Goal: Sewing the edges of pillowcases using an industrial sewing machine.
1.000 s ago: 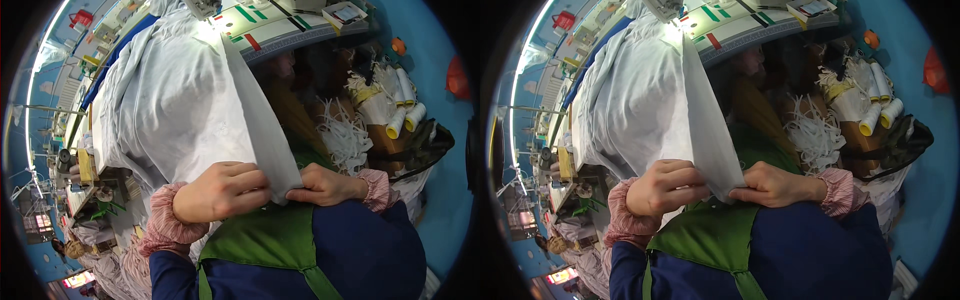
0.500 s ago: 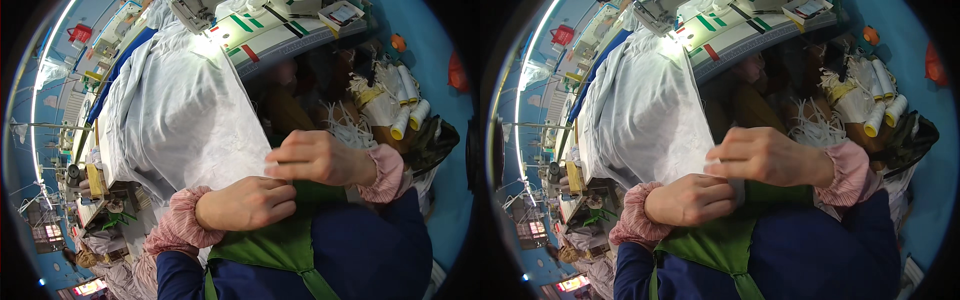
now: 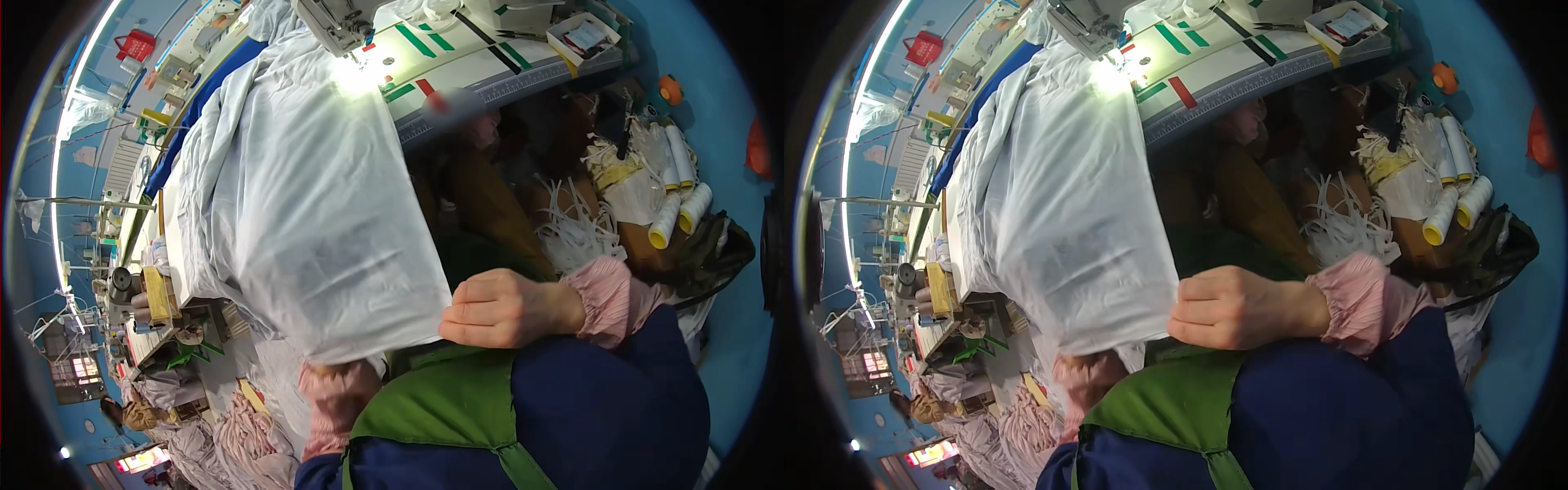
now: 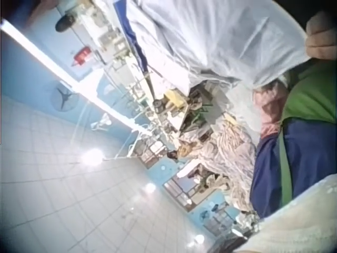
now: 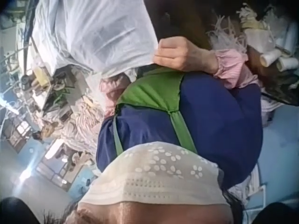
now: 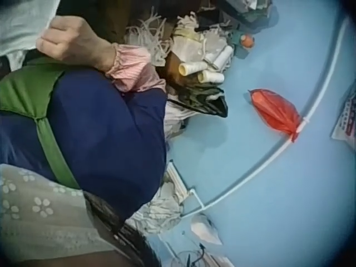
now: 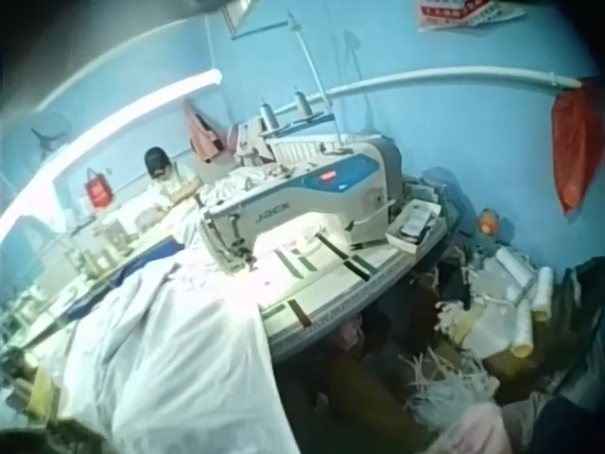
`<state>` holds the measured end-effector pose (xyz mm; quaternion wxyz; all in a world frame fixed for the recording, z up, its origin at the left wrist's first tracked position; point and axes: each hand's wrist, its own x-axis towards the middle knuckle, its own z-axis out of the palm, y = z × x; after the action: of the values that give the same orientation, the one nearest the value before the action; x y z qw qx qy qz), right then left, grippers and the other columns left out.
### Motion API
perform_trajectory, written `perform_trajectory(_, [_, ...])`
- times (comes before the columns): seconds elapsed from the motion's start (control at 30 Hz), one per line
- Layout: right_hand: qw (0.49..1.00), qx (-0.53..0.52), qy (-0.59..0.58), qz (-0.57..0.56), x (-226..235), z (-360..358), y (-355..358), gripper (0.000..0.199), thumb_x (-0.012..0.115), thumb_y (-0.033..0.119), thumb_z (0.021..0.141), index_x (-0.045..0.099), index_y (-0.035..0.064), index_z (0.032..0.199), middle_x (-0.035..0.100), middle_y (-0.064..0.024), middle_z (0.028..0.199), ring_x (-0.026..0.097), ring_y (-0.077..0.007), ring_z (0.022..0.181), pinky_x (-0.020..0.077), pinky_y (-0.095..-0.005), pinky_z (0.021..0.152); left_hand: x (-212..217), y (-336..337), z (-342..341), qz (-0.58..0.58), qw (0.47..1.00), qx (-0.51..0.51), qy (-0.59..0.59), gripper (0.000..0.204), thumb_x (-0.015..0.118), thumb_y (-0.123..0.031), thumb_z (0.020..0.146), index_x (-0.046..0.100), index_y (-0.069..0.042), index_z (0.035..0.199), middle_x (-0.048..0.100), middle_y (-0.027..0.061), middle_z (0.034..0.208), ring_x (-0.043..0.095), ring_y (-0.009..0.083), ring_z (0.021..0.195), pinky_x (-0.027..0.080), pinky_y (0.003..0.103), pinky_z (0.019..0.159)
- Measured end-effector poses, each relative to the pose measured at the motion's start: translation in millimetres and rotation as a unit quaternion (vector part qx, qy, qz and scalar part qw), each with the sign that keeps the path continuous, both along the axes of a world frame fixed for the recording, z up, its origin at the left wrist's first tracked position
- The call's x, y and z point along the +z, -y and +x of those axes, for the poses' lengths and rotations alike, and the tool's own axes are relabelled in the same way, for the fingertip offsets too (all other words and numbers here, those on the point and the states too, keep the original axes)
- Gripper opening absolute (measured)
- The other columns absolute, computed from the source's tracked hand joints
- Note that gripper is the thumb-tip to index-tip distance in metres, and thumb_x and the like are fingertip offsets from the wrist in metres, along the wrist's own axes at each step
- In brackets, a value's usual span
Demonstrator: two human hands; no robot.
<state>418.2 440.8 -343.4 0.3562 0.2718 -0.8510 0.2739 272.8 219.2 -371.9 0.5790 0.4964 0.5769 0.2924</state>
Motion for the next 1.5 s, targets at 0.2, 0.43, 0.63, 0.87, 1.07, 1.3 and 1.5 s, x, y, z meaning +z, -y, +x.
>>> perform_trajectory(0.2, [0.941, -0.032, 0.290, -0.172, -85, -3, -13, 0.012, 0.071, 0.009, 0.077, 0.069, 0.0031, 0.087, 0.066, -0.0089, 0.079, 0.061, -0.0247, 0.073, 0.0518, -0.0345, 0.065, 39, 1, -50, -0.105, 0.984, -0.025, -0.145, 0.034, 0.067, -0.019, 0.088, 0.067, -0.008, 0.120, 0.069, 0.0148, 0.096, 0.066, 0.0252, 0.083, 0.051, 0.036, 0.079])
perform_trajectory(0.43, [0.872, -0.033, 0.417, -0.255, -126, -21, -37, 0.011, 0.070, 0.005, 0.078, 0.070, 0.0011, 0.089, 0.069, -0.0103, 0.079, 0.063, -0.0276, 0.074, 0.0509, -0.0363, 0.068, -17, -141, -216, 0.112, 0.719, 0.362, -0.582, 0.067, 0.060, -0.046, 0.091, 0.042, -0.008, 0.143, 0.038, 0.0234, 0.147, 0.032, 0.0419, 0.138, 0.024, 0.052, 0.112])
perform_trajectory(0.63, [0.875, -0.046, 0.395, -0.276, -128, -52, -60, 0.012, 0.072, 0.004, 0.077, 0.070, 0.0015, 0.088, 0.069, -0.0084, 0.080, 0.062, -0.0249, 0.072, 0.0510, -0.0353, 0.066, -36, -157, -271, 0.092, 0.684, 0.279, -0.667, 0.075, 0.055, -0.058, 0.089, 0.042, -0.007, 0.143, 0.035, 0.0305, 0.145, 0.032, 0.0491, 0.133, 0.021, 0.057, 0.111])
perform_trajectory(0.87, [0.880, -0.081, 0.374, -0.281, -125, -86, -85, 0.010, 0.072, 0.006, 0.077, 0.069, 0.0026, 0.086, 0.068, -0.0081, 0.079, 0.062, -0.0254, 0.073, 0.0512, -0.0361, 0.066, -28, -198, -309, 0.110, 0.666, 0.282, -0.682, 0.064, 0.062, -0.050, 0.088, 0.050, -0.009, 0.136, 0.047, 0.0232, 0.131, 0.043, 0.0429, 0.117, 0.033, 0.051, 0.101])
perform_trajectory(1.07, [0.890, -0.100, 0.356, -0.268, -110, -113, -102, 0.011, 0.073, 0.002, 0.075, 0.069, 0.0000, 0.086, 0.068, -0.0097, 0.080, 0.062, -0.0262, 0.072, 0.0516, -0.0358, 0.064, -29, -225, -338, 0.173, 0.643, 0.283, -0.690, 0.043, 0.062, -0.042, 0.090, 0.059, -0.009, 0.117, 0.057, 0.0151, 0.109, 0.053, 0.0364, 0.100, 0.042, 0.046, 0.086])
perform_trajectory(1.3, [0.914, -0.157, 0.306, -0.217, -89, -136, -118, 0.015, 0.073, 0.001, 0.072, 0.066, 0.0035, 0.086, 0.065, -0.0063, 0.076, 0.060, -0.0237, 0.068, 0.0508, -0.0334, 0.061, -28, -255, -371, 0.206, 0.657, 0.264, -0.676, 0.024, 0.061, -0.031, 0.092, 0.055, -0.008, 0.089, 0.065, 0.0149, 0.081, 0.063, 0.0358, 0.077, 0.048, 0.046, 0.064])
perform_trajectory(1.5, [0.920, -0.187, 0.284, -0.193, -67, -149, -124, 0.021, 0.073, -0.003, 0.069, 0.066, 0.0026, 0.087, 0.067, -0.0074, 0.080, 0.061, -0.0234, 0.068, 0.0497, -0.0327, 0.058, -38, -271, -415, 0.221, 0.620, 0.263, -0.705, 0.026, 0.058, -0.032, 0.094, 0.054, -0.008, 0.084, 0.065, 0.0182, 0.074, 0.062, 0.0405, 0.070, 0.047, 0.051, 0.061])
